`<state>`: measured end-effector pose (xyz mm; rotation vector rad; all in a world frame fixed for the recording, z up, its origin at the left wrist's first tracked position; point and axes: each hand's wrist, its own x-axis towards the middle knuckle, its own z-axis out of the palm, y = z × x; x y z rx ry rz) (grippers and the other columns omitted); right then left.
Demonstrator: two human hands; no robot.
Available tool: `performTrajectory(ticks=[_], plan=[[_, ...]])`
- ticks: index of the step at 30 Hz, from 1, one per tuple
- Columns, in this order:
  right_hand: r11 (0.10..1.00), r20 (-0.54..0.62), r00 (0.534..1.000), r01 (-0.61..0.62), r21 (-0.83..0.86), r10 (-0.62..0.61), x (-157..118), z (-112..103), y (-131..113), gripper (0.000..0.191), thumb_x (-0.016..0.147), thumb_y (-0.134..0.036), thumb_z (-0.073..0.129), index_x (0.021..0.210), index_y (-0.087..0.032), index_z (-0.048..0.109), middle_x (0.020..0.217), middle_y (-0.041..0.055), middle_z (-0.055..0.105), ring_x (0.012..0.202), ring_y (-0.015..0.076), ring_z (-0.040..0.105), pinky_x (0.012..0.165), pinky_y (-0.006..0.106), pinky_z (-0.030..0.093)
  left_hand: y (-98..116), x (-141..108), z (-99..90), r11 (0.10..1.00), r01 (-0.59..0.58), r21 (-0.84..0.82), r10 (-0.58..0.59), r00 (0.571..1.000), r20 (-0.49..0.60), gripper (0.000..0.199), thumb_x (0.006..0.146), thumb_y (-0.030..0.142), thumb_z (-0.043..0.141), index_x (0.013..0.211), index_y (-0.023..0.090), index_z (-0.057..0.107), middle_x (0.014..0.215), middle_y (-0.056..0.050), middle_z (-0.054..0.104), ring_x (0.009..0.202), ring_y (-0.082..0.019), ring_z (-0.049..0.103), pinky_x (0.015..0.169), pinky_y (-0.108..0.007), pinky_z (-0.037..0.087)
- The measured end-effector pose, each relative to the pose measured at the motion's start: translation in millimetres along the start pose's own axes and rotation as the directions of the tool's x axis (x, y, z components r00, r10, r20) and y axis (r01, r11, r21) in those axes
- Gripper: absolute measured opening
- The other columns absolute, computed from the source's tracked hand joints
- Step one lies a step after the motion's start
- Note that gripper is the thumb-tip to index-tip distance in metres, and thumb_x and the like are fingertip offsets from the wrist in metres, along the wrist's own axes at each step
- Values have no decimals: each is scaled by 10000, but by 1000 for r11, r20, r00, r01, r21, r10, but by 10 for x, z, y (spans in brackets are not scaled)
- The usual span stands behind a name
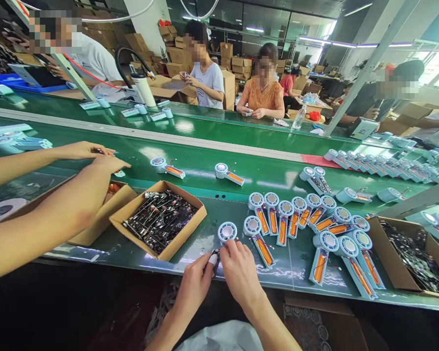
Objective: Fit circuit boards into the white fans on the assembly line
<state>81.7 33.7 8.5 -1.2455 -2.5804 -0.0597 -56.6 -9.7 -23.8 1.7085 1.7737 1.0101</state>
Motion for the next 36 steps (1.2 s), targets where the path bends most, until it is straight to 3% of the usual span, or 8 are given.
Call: performTrajectory(ticks=[10, 14, 18, 24, 30, 33, 36], plan=[[999, 14, 1000, 23, -28, -23, 19, -9, 23, 179, 909, -55, 592, 828, -214, 608, 936, 65, 648, 766, 208, 586, 663, 326, 447, -36, 3, 19, 999, -13, 46, 13, 1000, 3, 316, 977, 235, 338, 821, 211, 611, 721, -69, 709, 631, -222, 676, 583, -291, 469], [999, 22, 999, 27, -46, -26, 39, -28, 27, 193, 880, -30, 599, 801, -206, 611, 910, 66, 648, 748, 210, 594, 646, 321, 448, -62, -27, 46, 989, -54, 135, 53, 998, 17, 297, 947, 159, 339, 956, 193, 634, 831, -105, 740, 747, -263, 723, 628, -326, 515], [990, -8, 1000, 14, 140, -13, 58, -65, 83, 195, 894, -36, 574, 811, -208, 614, 889, 54, 639, 743, 196, 608, 652, 299, 448, -40, 2, -47, 963, -138, 232, 109, 985, 136, 332, 935, 97, 317, 1011, 198, 625, 857, -96, 734, 783, -265, 731, 640, -327, 525], [937, 12, 1000, -1, 349, -4, 79, -151, 249, 264, 901, -23, 500, 1003, -211, 655, 961, 45, 636, 778, 178, 627, 676, 274, 475, -18, 173, -274, 957, -228, 181, 168, 940, 296, 323, 911, 60, 348, 950, 205, 634, 840, -80, 725, 785, -265, 722, 651, -313, 501], [911, 12, 994, 92, 402, -106, 73, -148, 318, 221, 923, -72, 532, 965, -215, 695, 981, 62, 662, 851, 202, 626, 766, 308, 501, -66, 266, -315, 962, -262, 78, 222, 915, 338, 299, 947, 110, 367, 877, 223, 635, 804, -51, 701, 756, -230, 692, 651, -273, 468], [899, 0, 998, 63, 433, -70, 50, -98, 303, 205, 928, -80, 537, 982, -209, 687, 991, 68, 679, 864, 212, 624, 818, 341, 508, -79, 257, -288, 966, -253, 61, 219, 916, 335, 300, 956, 130, 354, 848, 220, 619, 795, -52, 692, 757, -229, 684, 655, -278, 472], [834, 9, 999, -31, 551, 31, 12, -85, 331, 184, 946, -113, 535, 1015, -220, 668, 1009, 58, 690, 895, 210, 640, 826, 341, 519, -73, 221, -258, 982, -186, -5, 181, 946, 268, 299, 976, 178, 337, 908, 220, 625, 839, -61, 707, 781, -229, 683, 674, -291, 492]])
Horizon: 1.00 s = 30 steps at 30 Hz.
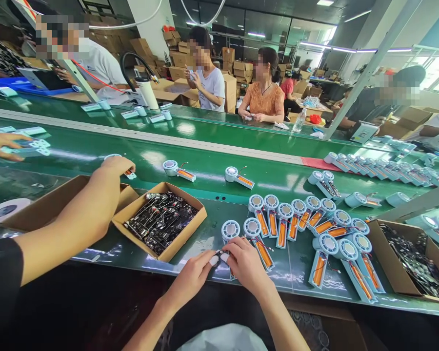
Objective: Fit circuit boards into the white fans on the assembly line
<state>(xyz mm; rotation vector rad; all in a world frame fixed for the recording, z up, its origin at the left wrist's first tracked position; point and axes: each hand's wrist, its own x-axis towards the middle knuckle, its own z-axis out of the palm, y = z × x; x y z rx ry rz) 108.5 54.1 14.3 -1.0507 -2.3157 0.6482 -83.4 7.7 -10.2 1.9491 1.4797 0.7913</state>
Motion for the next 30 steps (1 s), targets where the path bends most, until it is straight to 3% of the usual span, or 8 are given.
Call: performTrajectory(ticks=[5, 10, 13, 16, 18, 22, 27, 30], plan=[[976, -142, 976, -141, 167, 165, -87, -93, 36, 143, 959, -212, 523, 926, -222, 662, 888, 43, 691, 764, 182, 640, 690, 289, 525, -5, -68, 56, 985, 120, -127, -139, 980, -146, 328, 992, 296, 335, 914, 218, 644, 790, -71, 712, 743, -237, 683, 700, -327, 529], [915, -178, 922, -288, 283, 345, -95, -8, -68, 179, 926, -299, 584, 1048, -207, 677, 801, 30, 686, 628, 161, 602, 578, 269, 516, -42, -118, 101, 967, 192, -170, -219, 962, -162, 339, 970, 330, 356, 1097, 203, 644, 907, -115, 766, 872, -278, 732, 781, -379, 557], [897, -198, 916, -265, 354, 349, -29, 76, -117, 192, 921, -313, 589, 1029, -205, 705, 829, 39, 682, 616, 151, 588, 551, 261, 501, -31, -132, 105, 954, 208, -214, -244, 957, -155, 342, 972, 364, 373, 1189, 210, 588, 989, -121, 773, 918, -279, 740, 819, -401, 562], [903, -249, 927, -166, 396, 280, 50, 130, -100, 212, 942, -319, 557, 903, -207, 733, 915, 73, 711, 768, 186, 651, 659, 287, 536, -12, -137, 95, 942, 213, -258, -254, 957, -138, 333, 978, 371, 360, 1198, 213, 554, 1003, -114, 769, 912, -267, 744, 812, -400, 569], [863, -224, 925, -171, 476, 307, 92, 161, -64, 214, 934, -340, 569, 902, -207, 735, 922, 77, 732, 799, 202, 673, 681, 302, 552, -13, -136, 94, 944, 190, -270, -238, 958, -160, 313, 973, 345, 365, 1180, 214, 558, 1058, -123, 758, 976, -266, 733, 841, -401, 567], [728, -113, 904, -252, 637, 412, 131, 211, -35, 225, 907, -375, 602, 981, -197, 718, 789, 38, 714, 651, 175, 647, 572, 275, 535, -22, -132, 103, 946, 165, -278, -228, 951, -211, 287, 956, 313, 398, 1146, 206, 584, 1160, -146, 726, 1039, -268, 705, 880, -412, 559], [877, -123, 968, -139, 460, 218, 118, 180, -163, 171, 926, -222, 543, 909, -208, 713, 881, 46, 685, 769, 174, 642, 660, 266, 520, 31, -129, 76, 924, 180, -338, -253, 949, -186, 297, 960, 305, 387, 1192, 206, 544, 1082, -120, 738, 814, -213, 719, 730, -342, 571], [947, -99, 988, -85, 309, 121, 109, 159, -214, 231, 912, -117, 500, 954, -218, 703, 912, 49, 679, 815, 178, 642, 705, 271, 512, 83, -121, 40, 940, 161, -301, -229, 952, -205, 253, 960, 298, 375, 1087, 210, 575, 1004, -94, 738, 730, -196, 693, 700, -327, 552]])
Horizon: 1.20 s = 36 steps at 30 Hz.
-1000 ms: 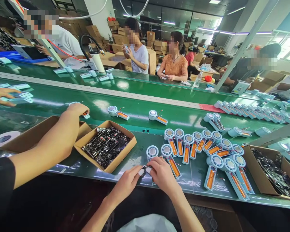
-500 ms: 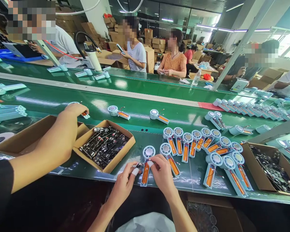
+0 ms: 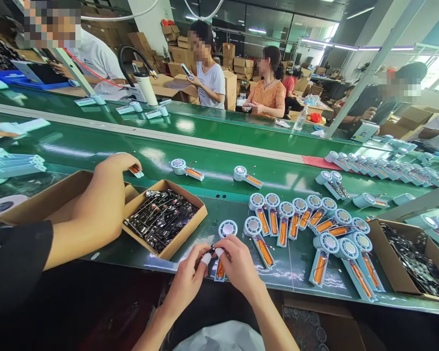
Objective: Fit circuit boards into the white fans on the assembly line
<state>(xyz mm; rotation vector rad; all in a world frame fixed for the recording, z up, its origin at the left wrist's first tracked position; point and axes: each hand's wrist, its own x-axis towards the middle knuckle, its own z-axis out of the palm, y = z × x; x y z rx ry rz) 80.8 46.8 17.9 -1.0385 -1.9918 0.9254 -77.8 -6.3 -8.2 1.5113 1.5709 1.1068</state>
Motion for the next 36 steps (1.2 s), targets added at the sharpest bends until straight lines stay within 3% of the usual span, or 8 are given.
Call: performTrajectory(ticks=[5, 9, 13, 19, 22, 26, 31, 36], plan=[[999, 7, 1000, 14, -50, -14, 0, 26, 32, 225, 921, -87, 502, 955, -217, 683, 913, 46, 664, 834, 182, 638, 728, 271, 507, 88, 18, -19, 1000, 13, 26, -13, 1000, -6, 308, 976, 314, 339, 1033, 204, 622, 709, -20, 663, 672, -210, 656, 649, -307, 520], [999, -18, 1000, 25, -38, -25, -13, 47, 41, 214, 925, -88, 512, 955, -221, 677, 927, 48, 661, 846, 185, 632, 755, 278, 508, 133, 57, -16, 1000, 16, -19, -16, 1000, 1, 296, 960, 335, 403, 1010, 201, 662, 747, -28, 673, 695, -202, 642, 646, -288, 505], [999, 13, 1000, 15, -40, -14, -44, 31, 32, 239, 896, -57, 522, 966, -219, 684, 945, 49, 668, 856, 187, 630, 747, 277, 504, 132, 86, -1, 988, 100, -121, -96, 995, 34, 270, 922, 365, 470, 920, 191, 677, 614, 1, 597, 703, -208, 640, 574, -252, 478], [996, -49, 999, 6, -93, -11, -52, 43, 68, 168, 921, -110, 547, 925, -215, 678, 908, 43, 668, 835, 189, 618, 740, 287, 494, 84, 28, 52, 968, 159, -192, -167, 986, -27, 218, 889, 305, 470, 1053, 199, 567, 869, -31, 701, 569, -134, 591, 525, -238, 479], [980, -118, 990, 56, -189, -79, -41, 88, 93, 164, 921, -105, 538, 918, -213, 661, 923, 49, 674, 849, 203, 598, 757, 308, 487, 84, -2, 74, 966, 166, -198, -177, 984, -37, 295, 898, 276, 447, 1172, 193, 517, 842, -24, 714, 525, -131, 590, 544, -258, 513], [945, -132, 984, 75, -319, -123, -43, 116, 82, 171, 904, -79, 537, 887, -214, 641, 888, 42, 674, 793, 205, 570, 709, 309, 472, 90, -24, 88, 984, 117, -131, -121, 992, -25, 270, 911, 263, 442, 1119, 188, 596, 900, -65, 762, 579, -162, 670, 580, -286, 561], [870, -72, 981, 124, -477, -179, -51, 73, 34, 194, 904, -67, 511, 897, -216, 636, 888, 49, 665, 776, 214, 559, 695, 321, 465, 32, -39, 112, 996, -59, 67, 68, 989, -134, 315, 904, 199, 453, 1134, 197, 668, 1111, -106, 772, 992, -247, 746, 841, -362, 604], [843, -38, 982, 140, -519, -187, -32, 29, 10, 202, 887, -49, 505, 885, -211, 625, 877, 52, 648, 773, 214, 557, 692, 318, 469, -22, -21, 114, 977, -183, 114, 196, 973, -122, 326, 914, 168, 452, 1114, 202, 707, 1096, -92, 783, 998, -231, 749, 875, -347, 606]])
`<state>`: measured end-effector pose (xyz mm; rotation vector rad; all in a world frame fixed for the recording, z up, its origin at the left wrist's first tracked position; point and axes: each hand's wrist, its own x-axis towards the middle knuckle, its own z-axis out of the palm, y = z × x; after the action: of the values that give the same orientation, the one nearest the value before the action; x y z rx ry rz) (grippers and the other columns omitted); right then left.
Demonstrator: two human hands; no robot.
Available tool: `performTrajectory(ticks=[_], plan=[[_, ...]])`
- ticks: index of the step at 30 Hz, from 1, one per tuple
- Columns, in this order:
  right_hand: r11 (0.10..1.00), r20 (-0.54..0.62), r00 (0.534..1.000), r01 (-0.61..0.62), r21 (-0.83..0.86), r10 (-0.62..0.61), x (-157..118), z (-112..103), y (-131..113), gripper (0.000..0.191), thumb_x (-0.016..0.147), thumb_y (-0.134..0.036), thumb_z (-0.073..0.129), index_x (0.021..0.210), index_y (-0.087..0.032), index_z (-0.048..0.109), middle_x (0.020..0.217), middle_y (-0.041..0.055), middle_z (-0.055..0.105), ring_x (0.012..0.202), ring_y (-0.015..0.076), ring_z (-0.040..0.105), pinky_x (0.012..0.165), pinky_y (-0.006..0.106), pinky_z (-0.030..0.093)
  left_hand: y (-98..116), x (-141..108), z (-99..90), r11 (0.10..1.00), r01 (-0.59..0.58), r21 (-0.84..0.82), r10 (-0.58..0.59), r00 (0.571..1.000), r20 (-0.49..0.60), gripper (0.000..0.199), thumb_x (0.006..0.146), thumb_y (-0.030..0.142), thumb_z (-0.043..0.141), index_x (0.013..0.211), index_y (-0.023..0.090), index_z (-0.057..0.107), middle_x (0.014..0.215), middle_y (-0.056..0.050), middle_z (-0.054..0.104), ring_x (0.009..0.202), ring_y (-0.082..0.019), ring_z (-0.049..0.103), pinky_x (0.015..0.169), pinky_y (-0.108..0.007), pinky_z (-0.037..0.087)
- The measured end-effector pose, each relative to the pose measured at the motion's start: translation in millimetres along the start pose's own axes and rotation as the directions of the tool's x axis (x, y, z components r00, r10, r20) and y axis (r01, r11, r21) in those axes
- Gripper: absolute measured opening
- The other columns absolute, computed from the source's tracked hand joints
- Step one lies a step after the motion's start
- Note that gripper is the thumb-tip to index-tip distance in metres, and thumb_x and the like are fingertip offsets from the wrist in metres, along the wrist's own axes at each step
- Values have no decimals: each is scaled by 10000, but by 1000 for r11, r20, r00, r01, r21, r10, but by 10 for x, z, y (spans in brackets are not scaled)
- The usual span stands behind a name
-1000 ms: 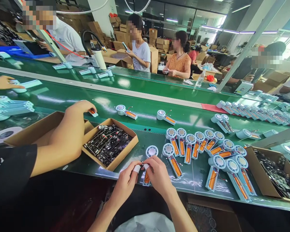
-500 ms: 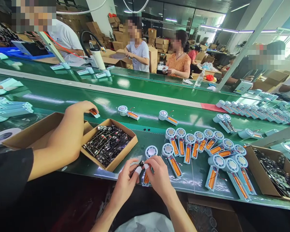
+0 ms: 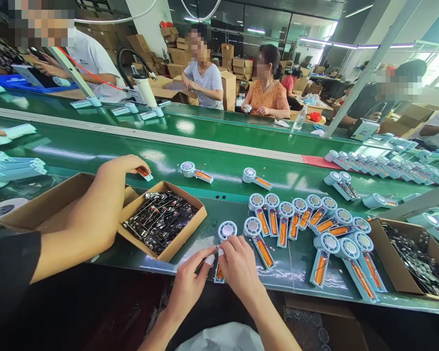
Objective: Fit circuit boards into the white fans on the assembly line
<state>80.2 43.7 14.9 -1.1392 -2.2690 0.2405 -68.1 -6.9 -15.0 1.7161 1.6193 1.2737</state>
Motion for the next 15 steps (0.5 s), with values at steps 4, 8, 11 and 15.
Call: performTrajectory(ticks=[4, 8, 11, 15], plan=[[1000, 62, 998, 19, -3, -19, 31, -16, 45, 202, 904, -50, 500, 888, -199, 635, 888, 63, 645, 790, 224, 570, 711, 337, 482, 11, 49, -59, 997, 48, -54, -47, 999, 11, 320, 915, 206, 468, 1099, 192, 730, 1089, -100, 783, 943, -231, 753, 822, -333, 618], [974, 113, 993, -66, 216, 42, 51, -27, 147, 220, 924, -77, 539, 1052, -207, 664, 963, 58, 660, 884, 211, 626, 771, 316, 521, 27, 145, -165, 951, 230, -205, -196, 965, 174, 308, 918, 300, 508, 1075, 188, 748, 1015, -88, 790, 658, -169, 716, 612, -261, 603], [943, 151, 988, -92, 319, 45, 57, -25, 179, 232, 935, -96, 547, 1049, -223, 704, 969, 53, 663, 914, 198, 639, 803, 304, 530, 24, 203, -209, 925, 270, -267, -210, 950, 231, 306, 888, 340, 547, 1038, 185, 763, 860, -57, 777, 614, -159, 682, 585, -251, 584], [935, 128, 986, -142, 325, 105, 64, -7, 132, 210, 911, -95, 571, 945, -222, 734, 921, 47, 669, 874, 202, 638, 780, 314, 527, 7, 234, -218, 914, 283, -290, -211, 943, 257, 299, 879, 367, 560, 1004, 190, 766, 828, -40, 763, 596, -153, 664, 614, -267, 583]])
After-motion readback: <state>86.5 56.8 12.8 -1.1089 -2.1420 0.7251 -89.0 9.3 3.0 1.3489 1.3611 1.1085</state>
